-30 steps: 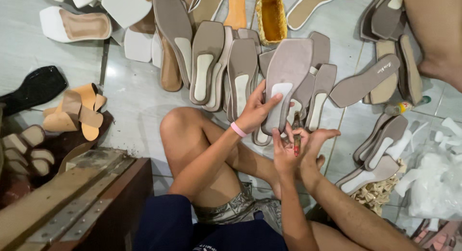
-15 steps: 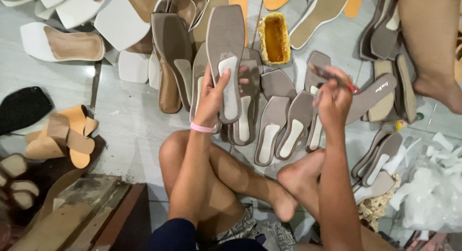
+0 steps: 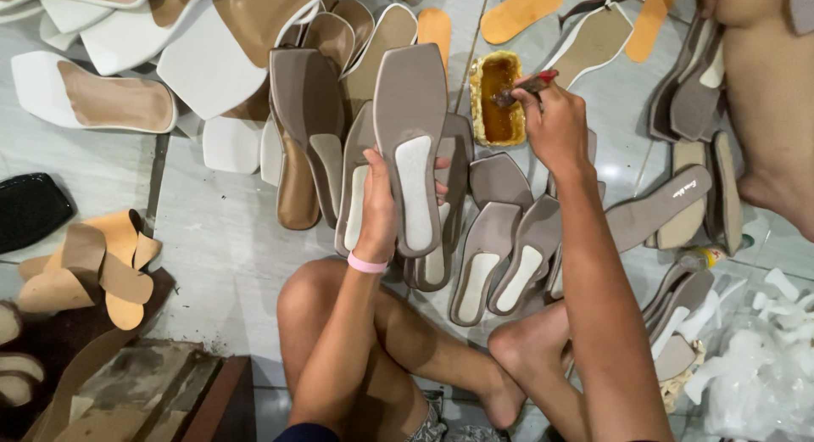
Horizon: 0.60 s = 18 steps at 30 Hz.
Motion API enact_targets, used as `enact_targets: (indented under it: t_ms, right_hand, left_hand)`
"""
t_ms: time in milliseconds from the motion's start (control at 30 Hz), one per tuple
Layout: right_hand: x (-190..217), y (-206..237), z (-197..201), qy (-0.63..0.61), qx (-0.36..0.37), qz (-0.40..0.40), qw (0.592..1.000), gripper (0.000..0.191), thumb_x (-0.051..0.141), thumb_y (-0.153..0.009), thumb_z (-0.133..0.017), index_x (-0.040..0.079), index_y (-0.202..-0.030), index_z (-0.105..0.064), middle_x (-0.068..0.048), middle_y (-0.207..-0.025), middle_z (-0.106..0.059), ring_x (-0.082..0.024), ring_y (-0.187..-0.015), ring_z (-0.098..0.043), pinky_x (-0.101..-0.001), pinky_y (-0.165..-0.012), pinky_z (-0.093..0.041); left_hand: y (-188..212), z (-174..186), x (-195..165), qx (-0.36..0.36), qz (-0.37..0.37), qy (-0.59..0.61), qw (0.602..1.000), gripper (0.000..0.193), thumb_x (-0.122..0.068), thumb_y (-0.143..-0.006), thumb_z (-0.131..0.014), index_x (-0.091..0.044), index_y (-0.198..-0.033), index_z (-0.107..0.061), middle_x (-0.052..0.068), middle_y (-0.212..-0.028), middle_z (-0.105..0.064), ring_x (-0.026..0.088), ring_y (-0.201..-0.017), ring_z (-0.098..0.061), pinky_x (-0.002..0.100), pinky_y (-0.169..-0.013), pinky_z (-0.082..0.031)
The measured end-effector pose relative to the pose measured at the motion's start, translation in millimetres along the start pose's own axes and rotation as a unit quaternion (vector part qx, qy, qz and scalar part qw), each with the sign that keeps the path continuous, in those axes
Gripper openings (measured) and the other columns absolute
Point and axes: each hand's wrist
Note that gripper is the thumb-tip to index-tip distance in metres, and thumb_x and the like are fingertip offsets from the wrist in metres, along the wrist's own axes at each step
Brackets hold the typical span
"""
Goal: The person sits on the floor and applies adhesive to the insole area of a shoe sole using a brush. They repeatedly dip the brush into a container of glue and spread it evenly across the surface of the insole, handling multiple sole pieces one at a time.
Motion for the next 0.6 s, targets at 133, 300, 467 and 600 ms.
enact_targets:
  t_ms: [133, 300, 467, 600]
  right_hand:
    - [-2, -8, -5, 0.011, 0.019, 0.041, 0.999, 0.015, 0.015, -0.107, -0.069, 0.004, -0.115, -0.073, -0.019, -0.097, -0.074, -0.037, -0.087, -0.072, -0.0457, -0.074, -0.054]
    - [-5, -11, -11, 0.025, 0.033, 0.075, 0.996, 0.014, 0.015, -0.107, -0.070, 0.004, -0.113, -0.073, -0.018, -0.101, -0.075, -0.036, -0.090, -0.073, -0.0445, -0.076, -0.056]
    - [-5, -12, -2, -0.018, 0.038, 0.019, 0.999, 0.015, 0.016, -0.106, -0.068, 0.005, -0.115, -0.074, -0.013, -0.097, -0.075, -0.026, -0.079, -0.074, -0.0384, -0.069, -0.056]
    - [-6, -7, 16, 0.012, -0.018, 0.048, 0.999, 0.014, 0.015, -0.109, -0.072, 0.003, -0.115, -0.074, -0.014, -0.090, -0.073, -0.026, -0.074, -0.070, -0.0382, -0.067, -0.053]
  left_hand:
    - [1, 1, 2, 0.009, 0.003, 0.014, 1.000, 0.081, -0.065, -0.105, -0.022, 0.003, -0.139, -0.051, 0.021, -0.118, -0.072, 0.023, -0.086, -0.072, 0.037, -0.076, -0.063]
    - [1, -1, 2, 0.011, 0.008, 0.017, 1.000, 0.082, -0.065, -0.105, -0.022, 0.004, -0.138, -0.052, 0.021, -0.118, -0.071, 0.022, -0.087, -0.071, 0.037, -0.076, -0.063]
    - [4, 0, -2, 0.009, -0.004, 0.007, 1.000, 0.083, -0.065, -0.106, -0.022, 0.005, -0.137, -0.053, 0.021, -0.118, -0.072, 0.022, -0.086, -0.071, 0.037, -0.076, -0.063]
    - [5, 0, -2, 0.013, -0.009, 0.015, 1.000, 0.081, -0.064, -0.106, -0.022, 0.004, -0.138, -0.052, 0.021, -0.117, -0.071, 0.022, -0.086, -0.071, 0.036, -0.076, -0.063]
Point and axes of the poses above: each hand's wrist, its own y-axis away from the middle knuckle, its own z-axis out of the back of the hand, x = y × z
